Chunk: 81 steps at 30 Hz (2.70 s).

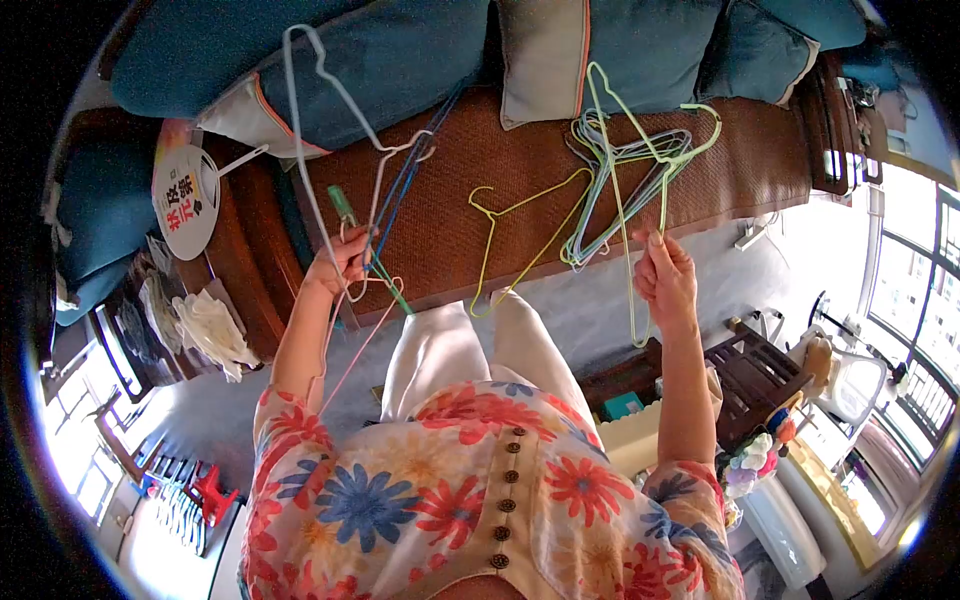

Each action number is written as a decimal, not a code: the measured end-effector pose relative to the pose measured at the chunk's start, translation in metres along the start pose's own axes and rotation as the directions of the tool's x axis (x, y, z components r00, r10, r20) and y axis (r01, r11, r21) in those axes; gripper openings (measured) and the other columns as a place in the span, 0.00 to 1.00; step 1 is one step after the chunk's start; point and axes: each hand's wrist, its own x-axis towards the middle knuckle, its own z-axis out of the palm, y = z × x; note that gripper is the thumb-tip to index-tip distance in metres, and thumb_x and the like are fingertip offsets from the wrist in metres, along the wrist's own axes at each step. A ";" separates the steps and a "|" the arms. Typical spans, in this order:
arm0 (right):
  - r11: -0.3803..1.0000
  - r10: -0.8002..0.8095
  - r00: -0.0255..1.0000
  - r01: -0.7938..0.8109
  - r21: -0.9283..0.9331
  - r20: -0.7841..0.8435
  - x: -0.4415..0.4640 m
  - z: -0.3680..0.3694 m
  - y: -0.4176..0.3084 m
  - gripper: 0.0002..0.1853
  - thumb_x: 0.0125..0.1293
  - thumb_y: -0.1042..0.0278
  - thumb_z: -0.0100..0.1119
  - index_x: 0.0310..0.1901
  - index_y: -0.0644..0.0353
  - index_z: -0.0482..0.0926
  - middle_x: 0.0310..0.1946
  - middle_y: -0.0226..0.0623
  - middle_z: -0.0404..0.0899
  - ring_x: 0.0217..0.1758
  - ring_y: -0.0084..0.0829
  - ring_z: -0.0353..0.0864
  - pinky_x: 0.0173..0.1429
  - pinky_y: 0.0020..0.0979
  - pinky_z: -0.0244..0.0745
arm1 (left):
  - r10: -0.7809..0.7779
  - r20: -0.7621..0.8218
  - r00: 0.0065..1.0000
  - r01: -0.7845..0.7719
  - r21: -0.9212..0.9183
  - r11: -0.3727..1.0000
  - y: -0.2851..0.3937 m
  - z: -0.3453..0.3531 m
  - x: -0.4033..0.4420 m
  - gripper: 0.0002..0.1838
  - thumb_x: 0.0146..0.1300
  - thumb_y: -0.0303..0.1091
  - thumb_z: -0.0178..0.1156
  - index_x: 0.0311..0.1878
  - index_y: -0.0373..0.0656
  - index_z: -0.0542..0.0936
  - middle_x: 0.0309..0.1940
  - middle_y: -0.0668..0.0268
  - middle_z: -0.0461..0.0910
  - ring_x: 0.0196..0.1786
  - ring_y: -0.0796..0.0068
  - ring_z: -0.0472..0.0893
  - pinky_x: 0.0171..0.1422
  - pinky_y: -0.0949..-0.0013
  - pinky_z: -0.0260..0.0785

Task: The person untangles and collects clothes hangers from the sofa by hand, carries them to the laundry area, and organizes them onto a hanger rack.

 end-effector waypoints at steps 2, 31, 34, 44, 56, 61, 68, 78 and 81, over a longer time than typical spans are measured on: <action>1.000 0.001 1.000 -0.001 0.002 0.002 -0.004 0.001 0.001 0.11 0.66 0.60 0.48 0.37 0.58 0.76 0.10 0.19 0.55 0.11 0.11 0.49 0.13 0.16 0.43 | 0.050 0.045 0.998 -0.053 0.062 0.997 0.003 0.003 0.014 0.10 0.61 0.35 0.55 0.44 0.45 0.76 0.12 0.75 0.62 0.11 0.87 0.55 0.15 0.82 0.44; 0.854 0.439 0.858 -0.491 0.174 0.266 -0.065 0.056 0.032 0.16 0.66 0.59 0.44 0.42 0.66 0.72 0.33 0.44 0.79 0.33 0.37 0.81 0.32 0.31 0.79 | 0.737 0.586 0.336 -0.664 0.702 -0.255 0.031 0.121 -0.015 0.16 0.44 0.20 0.64 0.37 0.48 0.81 0.22 0.66 0.75 0.22 0.73 0.74 0.24 0.74 0.65; 0.827 0.495 0.810 -0.550 0.117 0.314 -0.079 0.054 0.035 0.16 0.67 0.59 0.43 0.41 0.65 0.72 0.30 0.42 0.79 0.27 0.33 0.81 0.26 0.28 0.77 | 0.749 0.568 0.340 -0.650 0.718 -0.250 0.037 0.122 -0.013 0.15 0.44 0.20 0.64 0.37 0.48 0.81 0.21 0.66 0.75 0.22 0.73 0.74 0.25 0.74 0.65; 0.761 0.366 0.861 -0.495 0.419 0.353 -0.099 0.071 0.023 0.17 0.68 0.54 0.41 0.36 0.60 0.72 0.11 0.22 0.56 0.10 0.16 0.50 0.14 0.20 0.44 | 0.806 0.375 0.459 -0.721 0.686 0.092 0.047 0.149 0.006 0.10 0.56 0.28 0.58 0.43 0.44 0.78 0.33 0.71 0.73 0.27 0.84 0.70 0.27 0.78 0.63; 0.967 0.228 0.970 -0.235 0.100 0.082 -0.043 0.088 0.035 0.15 0.67 0.57 0.44 0.28 0.57 0.72 0.09 0.19 0.55 0.10 0.14 0.50 0.13 0.19 0.43 | 0.585 -0.181 0.791 -0.609 -0.127 0.783 0.070 0.160 0.016 0.23 0.63 0.53 0.47 0.37 0.38 0.73 0.18 0.69 0.72 0.13 0.88 0.61 0.16 0.83 0.47; 0.992 0.125 0.992 -0.124 0.024 -0.013 -0.033 0.140 0.078 0.16 0.67 0.57 0.43 0.33 0.60 0.74 0.20 0.34 0.76 0.17 0.22 0.72 0.19 0.21 0.64 | 0.625 -0.315 0.714 -0.658 -0.001 0.753 0.057 0.182 0.029 0.23 0.64 0.52 0.43 0.36 0.39 0.74 0.17 0.70 0.71 0.14 0.86 0.61 0.17 0.82 0.47; 0.909 0.308 0.926 -0.355 0.220 0.220 -0.042 0.146 0.089 0.15 0.67 0.55 0.43 0.36 0.59 0.72 0.16 0.27 0.65 0.12 0.18 0.58 0.15 0.20 0.53 | 0.662 -0.042 0.748 -0.656 0.104 0.748 0.001 0.217 0.033 0.10 0.62 0.36 0.53 0.37 0.38 0.75 0.23 0.72 0.72 0.25 0.85 0.69 0.29 0.82 0.61; 0.760 0.470 0.826 -0.558 0.333 0.310 -0.047 0.125 0.079 0.14 0.67 0.54 0.43 0.32 0.56 0.69 0.12 0.21 0.52 0.12 0.15 0.48 0.14 0.19 0.42 | 0.723 0.258 0.641 -0.740 0.457 0.494 -0.003 0.192 0.022 0.09 0.52 0.24 0.59 0.39 0.39 0.78 0.32 0.65 0.75 0.31 0.78 0.75 0.35 0.76 0.68; 0.761 0.495 0.837 -0.547 0.349 0.232 -0.054 0.108 0.080 0.15 0.67 0.55 0.43 0.26 0.55 0.66 0.11 0.21 0.51 0.11 0.15 0.48 0.14 0.20 0.41 | 0.686 0.008 0.727 -0.655 0.305 0.691 -0.033 0.153 0.045 0.08 0.53 0.25 0.59 0.38 0.40 0.79 0.31 0.65 0.77 0.31 0.78 0.76 0.36 0.77 0.69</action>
